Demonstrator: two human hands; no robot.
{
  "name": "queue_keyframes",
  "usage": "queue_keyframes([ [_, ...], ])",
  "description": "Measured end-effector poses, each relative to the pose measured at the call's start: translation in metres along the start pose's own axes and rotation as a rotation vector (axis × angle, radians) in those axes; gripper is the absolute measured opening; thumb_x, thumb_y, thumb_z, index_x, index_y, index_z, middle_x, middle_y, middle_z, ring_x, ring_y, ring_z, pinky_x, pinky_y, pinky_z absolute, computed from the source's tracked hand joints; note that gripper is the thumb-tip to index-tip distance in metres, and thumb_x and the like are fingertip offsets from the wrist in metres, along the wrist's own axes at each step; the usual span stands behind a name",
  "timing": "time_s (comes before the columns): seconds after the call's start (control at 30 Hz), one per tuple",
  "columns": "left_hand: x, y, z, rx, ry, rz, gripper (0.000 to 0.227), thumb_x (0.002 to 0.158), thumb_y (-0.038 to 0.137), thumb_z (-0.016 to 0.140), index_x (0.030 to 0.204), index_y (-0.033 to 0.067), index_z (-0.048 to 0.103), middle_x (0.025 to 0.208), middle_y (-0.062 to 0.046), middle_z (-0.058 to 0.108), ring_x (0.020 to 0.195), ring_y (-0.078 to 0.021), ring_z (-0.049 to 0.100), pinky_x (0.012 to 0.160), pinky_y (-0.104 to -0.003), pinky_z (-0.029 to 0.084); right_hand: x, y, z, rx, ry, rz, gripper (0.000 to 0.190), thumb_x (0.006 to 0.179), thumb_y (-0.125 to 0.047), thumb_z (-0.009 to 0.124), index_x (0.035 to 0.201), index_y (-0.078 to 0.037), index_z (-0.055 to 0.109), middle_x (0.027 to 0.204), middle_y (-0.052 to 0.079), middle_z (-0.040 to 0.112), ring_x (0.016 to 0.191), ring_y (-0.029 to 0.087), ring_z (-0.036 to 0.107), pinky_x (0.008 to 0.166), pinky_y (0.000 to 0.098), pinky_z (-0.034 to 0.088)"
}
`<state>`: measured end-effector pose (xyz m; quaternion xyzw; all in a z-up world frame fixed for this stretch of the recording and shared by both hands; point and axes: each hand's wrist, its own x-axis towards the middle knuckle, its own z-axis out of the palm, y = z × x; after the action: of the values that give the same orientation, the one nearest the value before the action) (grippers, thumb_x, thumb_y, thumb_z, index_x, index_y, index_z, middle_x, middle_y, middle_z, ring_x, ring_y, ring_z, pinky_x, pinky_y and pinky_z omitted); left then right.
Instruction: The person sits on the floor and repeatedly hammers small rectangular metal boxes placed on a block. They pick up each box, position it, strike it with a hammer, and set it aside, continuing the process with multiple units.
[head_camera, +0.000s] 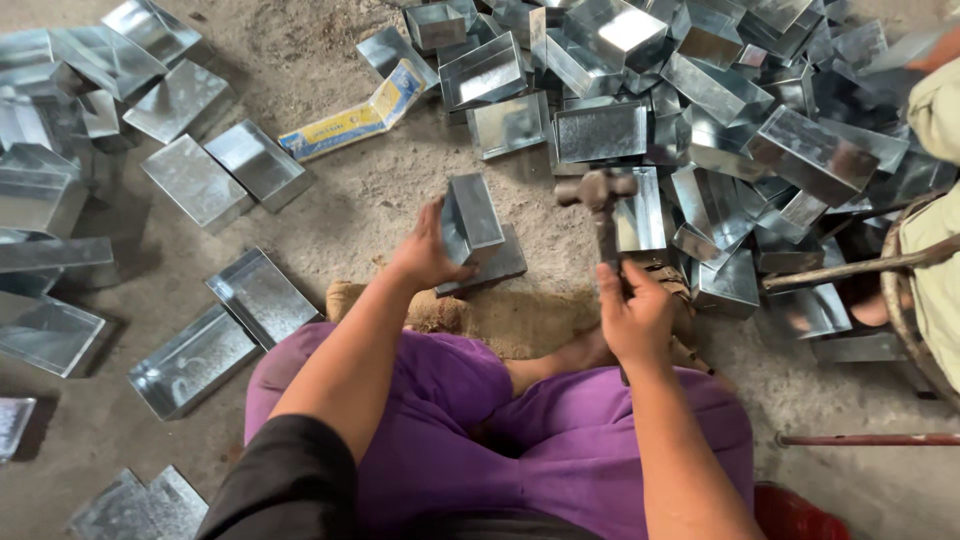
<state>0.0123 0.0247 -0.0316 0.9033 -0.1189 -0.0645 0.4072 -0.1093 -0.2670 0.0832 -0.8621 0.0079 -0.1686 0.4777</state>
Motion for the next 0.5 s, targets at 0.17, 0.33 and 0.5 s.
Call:
queue_keyframes([
  [0.17,0.006,-0.006,0.017,-0.051,0.061,0.040,0.135,0.059,0.048,0.092,0.158,-0.0044,0.016,0.156,-0.027,0.037,0.140,-0.0413,0.048,0.115,-0.042,0.044,-0.012,-0.038,-0.026,0.274,0.079,-0.149,0.029,0.105,-0.029,0.065,0.104,0.000,0.066,0.069,-0.005,0.058,0.055,0.004,0.050,0.050,0.0205,0.038],
  [0.33,0.008,-0.001,0.012,0.053,-0.015,-0.016,0.144,0.057,0.050,0.095,0.157,-0.0060,0.008,0.159,-0.028,0.028,0.139,-0.0431,0.044,0.113,-0.042,0.041,-0.014,-0.040,-0.004,0.299,0.053,-0.267,0.029,0.108,-0.029,0.064,0.104,0.000,0.069,0.069,-0.004,0.059,0.056,0.005,0.052,0.052,0.0221,0.041],
  [0.5,0.005,0.000,0.011,0.009,0.023,0.002,0.141,0.057,0.048,0.095,0.157,-0.0056,0.011,0.156,-0.028,0.031,0.140,-0.0431,0.044,0.115,-0.042,0.041,-0.014,-0.026,0.013,-0.167,-0.081,-0.147,0.027,0.102,-0.027,0.069,0.096,-0.001,0.071,0.063,0.005,0.058,0.056,0.009,0.051,0.052,0.0286,0.042],
])
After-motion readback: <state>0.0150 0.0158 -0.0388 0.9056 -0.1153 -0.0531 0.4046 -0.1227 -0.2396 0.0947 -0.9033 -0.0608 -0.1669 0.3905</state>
